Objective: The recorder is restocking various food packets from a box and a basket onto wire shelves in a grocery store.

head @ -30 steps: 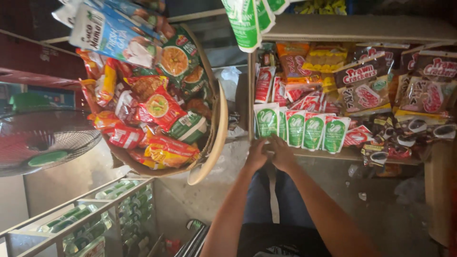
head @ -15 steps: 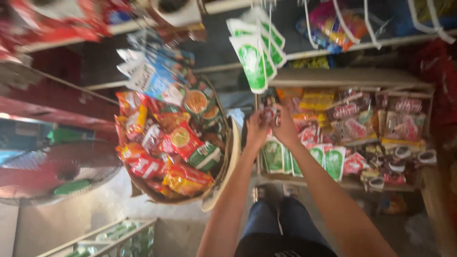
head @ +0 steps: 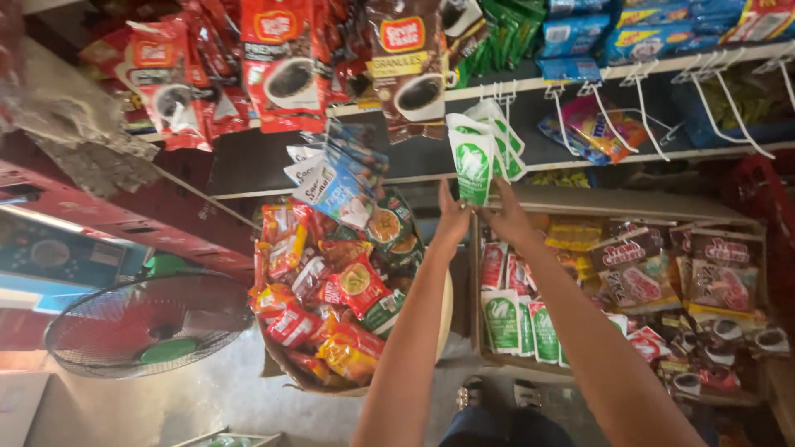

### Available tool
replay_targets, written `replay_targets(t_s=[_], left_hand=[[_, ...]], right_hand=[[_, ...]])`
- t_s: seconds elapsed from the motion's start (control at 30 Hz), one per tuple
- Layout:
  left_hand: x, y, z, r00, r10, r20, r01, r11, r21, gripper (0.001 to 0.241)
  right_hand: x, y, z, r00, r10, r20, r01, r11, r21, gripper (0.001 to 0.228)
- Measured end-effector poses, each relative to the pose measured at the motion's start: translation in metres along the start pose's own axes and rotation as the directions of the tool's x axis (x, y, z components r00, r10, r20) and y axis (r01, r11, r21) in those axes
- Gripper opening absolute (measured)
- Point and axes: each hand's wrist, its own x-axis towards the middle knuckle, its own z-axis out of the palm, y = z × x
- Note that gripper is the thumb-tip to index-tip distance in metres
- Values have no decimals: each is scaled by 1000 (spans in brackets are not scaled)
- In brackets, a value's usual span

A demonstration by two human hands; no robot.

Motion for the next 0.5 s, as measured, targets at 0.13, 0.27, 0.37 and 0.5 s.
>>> replay_targets(t_s=[0.13,0.27,0.37,0.5], left_hand=[[-2,-17,-10,991,-96,93,90,993,70,87],[-19,15,-13,983,-154,96,118,944,308,80],[-28,-2,-15,986,-83,144,15,908,418,76],[-54,-15,-16,992,92,82,-121,854,505,65]], right_hand=[[-1,13,4,899,421,124,-436,888,144,87],[-6,-11,-2,987,131,-98,-124,990,70,64],[-19,-47,-11,930,368,-1,-357,904,234,72],[-34,-23,-13,947,321,0,-313,923,225,68]])
